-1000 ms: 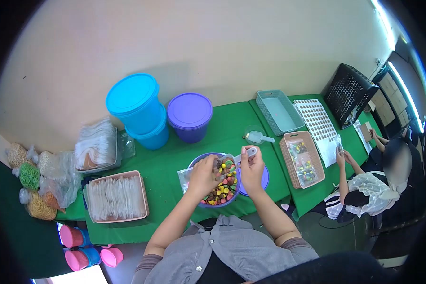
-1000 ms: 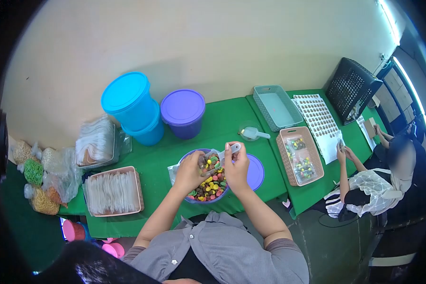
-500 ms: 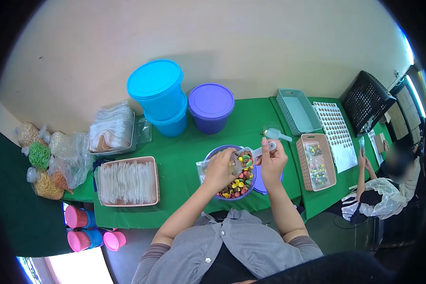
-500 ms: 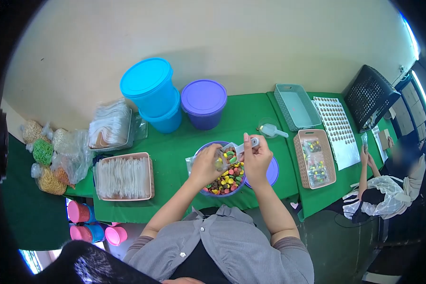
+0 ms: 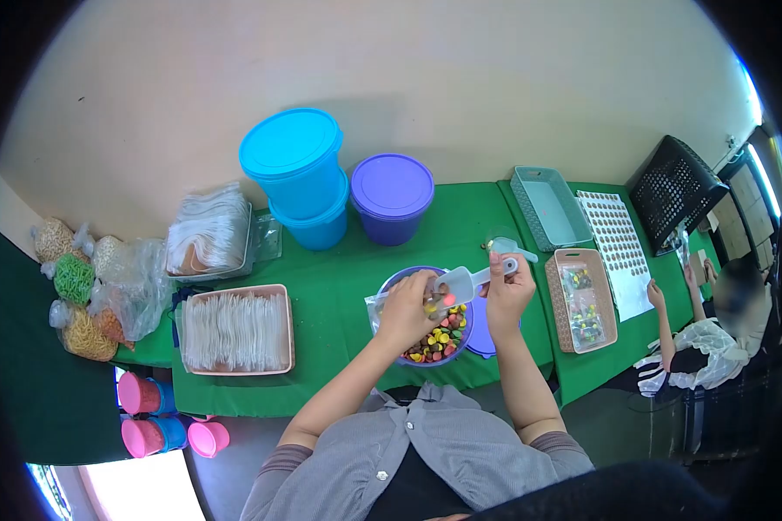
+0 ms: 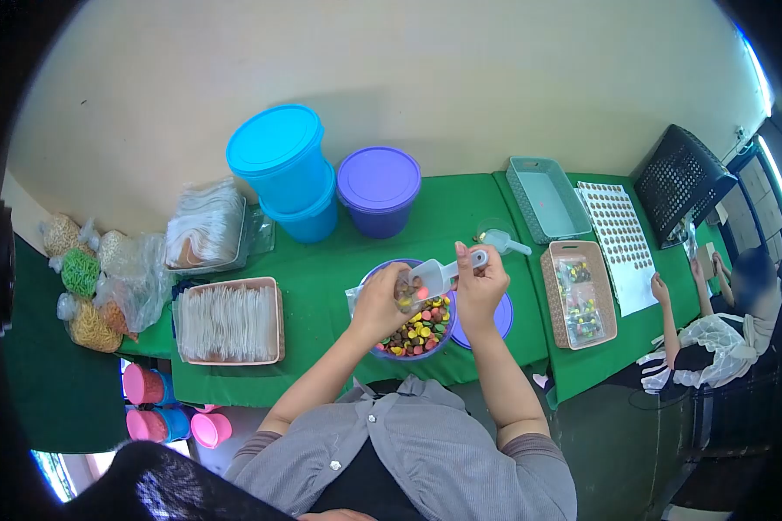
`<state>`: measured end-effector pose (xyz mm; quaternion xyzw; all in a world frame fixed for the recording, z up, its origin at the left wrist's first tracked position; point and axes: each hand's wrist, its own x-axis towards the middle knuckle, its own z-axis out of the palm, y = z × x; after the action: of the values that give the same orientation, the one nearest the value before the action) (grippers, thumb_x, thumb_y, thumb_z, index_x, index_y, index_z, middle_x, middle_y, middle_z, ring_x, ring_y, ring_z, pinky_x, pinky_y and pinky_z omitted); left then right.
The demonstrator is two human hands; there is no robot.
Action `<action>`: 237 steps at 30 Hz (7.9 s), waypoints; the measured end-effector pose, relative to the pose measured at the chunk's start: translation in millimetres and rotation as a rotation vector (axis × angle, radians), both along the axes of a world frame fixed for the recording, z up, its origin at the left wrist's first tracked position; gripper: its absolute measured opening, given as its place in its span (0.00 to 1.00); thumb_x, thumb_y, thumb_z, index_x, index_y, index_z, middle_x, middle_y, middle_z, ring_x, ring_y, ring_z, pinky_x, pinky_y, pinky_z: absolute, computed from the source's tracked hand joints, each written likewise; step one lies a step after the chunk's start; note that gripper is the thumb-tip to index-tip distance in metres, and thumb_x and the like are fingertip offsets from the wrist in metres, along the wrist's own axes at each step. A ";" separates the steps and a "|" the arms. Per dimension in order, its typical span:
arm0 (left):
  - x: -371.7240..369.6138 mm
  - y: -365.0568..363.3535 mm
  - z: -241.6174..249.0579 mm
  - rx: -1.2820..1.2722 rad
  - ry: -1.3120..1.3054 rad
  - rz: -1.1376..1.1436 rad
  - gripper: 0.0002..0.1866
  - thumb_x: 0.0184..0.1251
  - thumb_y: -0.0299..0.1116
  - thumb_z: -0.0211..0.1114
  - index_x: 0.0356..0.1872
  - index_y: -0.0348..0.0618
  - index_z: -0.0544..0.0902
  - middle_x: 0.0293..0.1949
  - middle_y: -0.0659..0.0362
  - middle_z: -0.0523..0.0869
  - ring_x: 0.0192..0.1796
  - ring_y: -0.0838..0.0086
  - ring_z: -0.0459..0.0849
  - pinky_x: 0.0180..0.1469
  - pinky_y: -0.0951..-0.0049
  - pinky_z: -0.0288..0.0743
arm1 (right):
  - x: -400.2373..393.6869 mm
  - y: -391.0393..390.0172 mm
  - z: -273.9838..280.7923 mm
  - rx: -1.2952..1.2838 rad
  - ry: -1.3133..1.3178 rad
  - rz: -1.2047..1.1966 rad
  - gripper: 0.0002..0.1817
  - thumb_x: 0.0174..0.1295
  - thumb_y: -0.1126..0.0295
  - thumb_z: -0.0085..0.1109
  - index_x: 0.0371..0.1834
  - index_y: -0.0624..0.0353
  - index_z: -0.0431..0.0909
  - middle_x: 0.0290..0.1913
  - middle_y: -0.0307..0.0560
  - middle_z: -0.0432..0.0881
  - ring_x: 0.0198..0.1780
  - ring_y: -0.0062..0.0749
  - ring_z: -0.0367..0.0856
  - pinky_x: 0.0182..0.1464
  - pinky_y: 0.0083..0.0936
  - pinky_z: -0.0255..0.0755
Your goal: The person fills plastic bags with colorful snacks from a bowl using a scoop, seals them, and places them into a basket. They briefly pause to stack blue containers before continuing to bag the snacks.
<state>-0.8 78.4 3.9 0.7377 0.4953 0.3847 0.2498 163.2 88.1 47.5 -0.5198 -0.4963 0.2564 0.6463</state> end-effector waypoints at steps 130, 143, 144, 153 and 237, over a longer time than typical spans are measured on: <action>-182.3 -62.9 -30.3 -0.071 -0.938 0.515 0.11 0.66 0.26 0.66 0.34 0.43 0.70 0.37 0.53 0.84 0.42 0.68 0.86 0.44 0.70 0.83 | 8.7 -6.8 -44.6 -0.407 0.050 0.493 0.18 0.71 0.62 0.52 0.56 0.62 0.76 0.48 0.45 0.81 0.53 0.29 0.77 0.57 0.27 0.68; -65.6 -64.7 21.6 -0.387 -0.976 0.023 0.34 0.52 0.21 0.74 0.61 0.37 0.69 0.46 0.51 0.84 0.51 0.70 0.84 0.57 0.69 0.75 | -44.7 -54.7 -13.6 -0.358 -0.168 0.786 0.09 0.67 0.67 0.59 0.41 0.61 0.78 0.40 0.40 0.81 0.45 0.22 0.77 0.50 0.23 0.71; -62.8 -63.9 18.5 -0.373 -0.872 0.141 0.31 0.52 0.19 0.74 0.59 0.36 0.71 0.42 0.51 0.86 0.47 0.72 0.85 0.56 0.69 0.76 | -46.6 -54.5 -16.1 -0.310 -0.199 0.684 0.10 0.67 0.66 0.58 0.42 0.63 0.78 0.41 0.41 0.80 0.44 0.23 0.78 0.49 0.23 0.71; -61.4 -71.5 6.8 0.129 -0.356 0.210 0.12 0.46 0.16 0.72 0.33 0.39 0.82 0.31 0.57 0.86 0.37 0.71 0.87 0.57 0.62 0.78 | -42.3 -64.9 -5.9 -0.385 0.181 0.696 0.15 0.67 0.71 0.57 0.54 0.63 0.71 0.46 0.42 0.76 0.46 0.24 0.77 0.51 0.22 0.71; -54.0 -63.2 6.6 0.339 0.064 0.210 0.33 0.40 0.25 0.73 0.55 0.49 0.76 0.43 0.57 0.78 0.47 0.59 0.77 0.50 0.61 0.69 | -47.3 -73.9 3.5 -0.348 -0.228 0.706 0.08 0.56 0.72 0.68 0.37 0.63 0.83 0.35 0.41 0.70 0.38 0.27 0.70 0.42 0.24 0.66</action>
<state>-54.8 15.2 10.5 0.7255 0.5054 0.4627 0.0648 115.9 14.2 51.0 -0.4443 -0.6618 0.4832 0.3621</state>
